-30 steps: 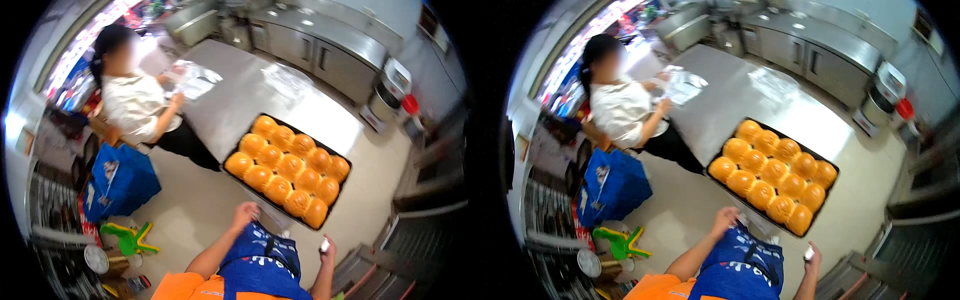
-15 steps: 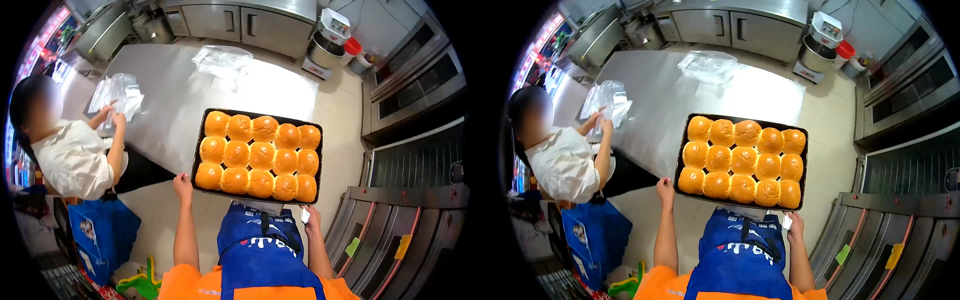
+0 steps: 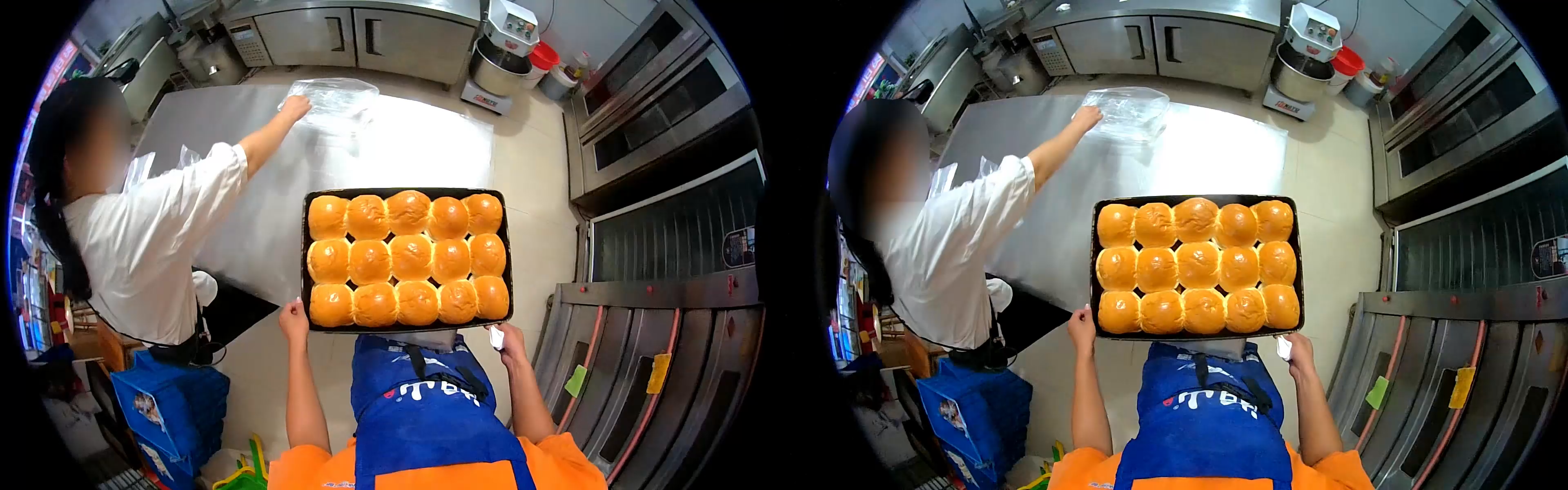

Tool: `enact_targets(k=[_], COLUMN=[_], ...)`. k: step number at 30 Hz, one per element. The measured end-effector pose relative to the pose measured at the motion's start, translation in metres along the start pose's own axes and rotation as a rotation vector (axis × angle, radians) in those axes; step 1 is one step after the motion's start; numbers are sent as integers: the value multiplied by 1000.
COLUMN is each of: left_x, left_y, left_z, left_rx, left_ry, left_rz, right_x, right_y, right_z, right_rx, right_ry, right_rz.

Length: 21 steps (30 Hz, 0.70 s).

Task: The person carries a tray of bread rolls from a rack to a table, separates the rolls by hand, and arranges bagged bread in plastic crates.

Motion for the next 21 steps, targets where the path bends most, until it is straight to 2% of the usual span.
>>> enact_targets(k=[5,8,11,14,15,17,19,21], left_x=[8,8,19,60,69,80,123,149], left_y=[-21,-14,-17,-48,-36,19,14,44], left_z=[18,52,95,136,159,200,229,262], left_rx=[-40,-54,-64,-237,-275,-326,-408,-393], left_ry=[-32,-114,-95,-337,-411,-614,-723,-946], left_rz=[-34,-56,-122,-33,30,356,382,638], right_x=[-15,-13,-21,-19,-16,3,27,42], right_y=[-21,-60,-94,-146,-163,-193,-228,-248], right_z=[-39,-53,-93,-142,-160,-205,-208,-209], right_rx=[-4,4,37,13,-8,-69,-115,-191], right_ry=[-9,6,-20,2,4,-45,-64,-60], right_rz=[55,90,229,281,294,241,47,119])
Point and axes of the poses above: each hand's wrist, its own z-axis away from the middle knuckle, its own x-axis out of the palm, y = z × x, the point moved 10 cm from there along -z, towards the middle knuckle, and after that the axes turned 6 degrees about -y, right-handed, at the moved point
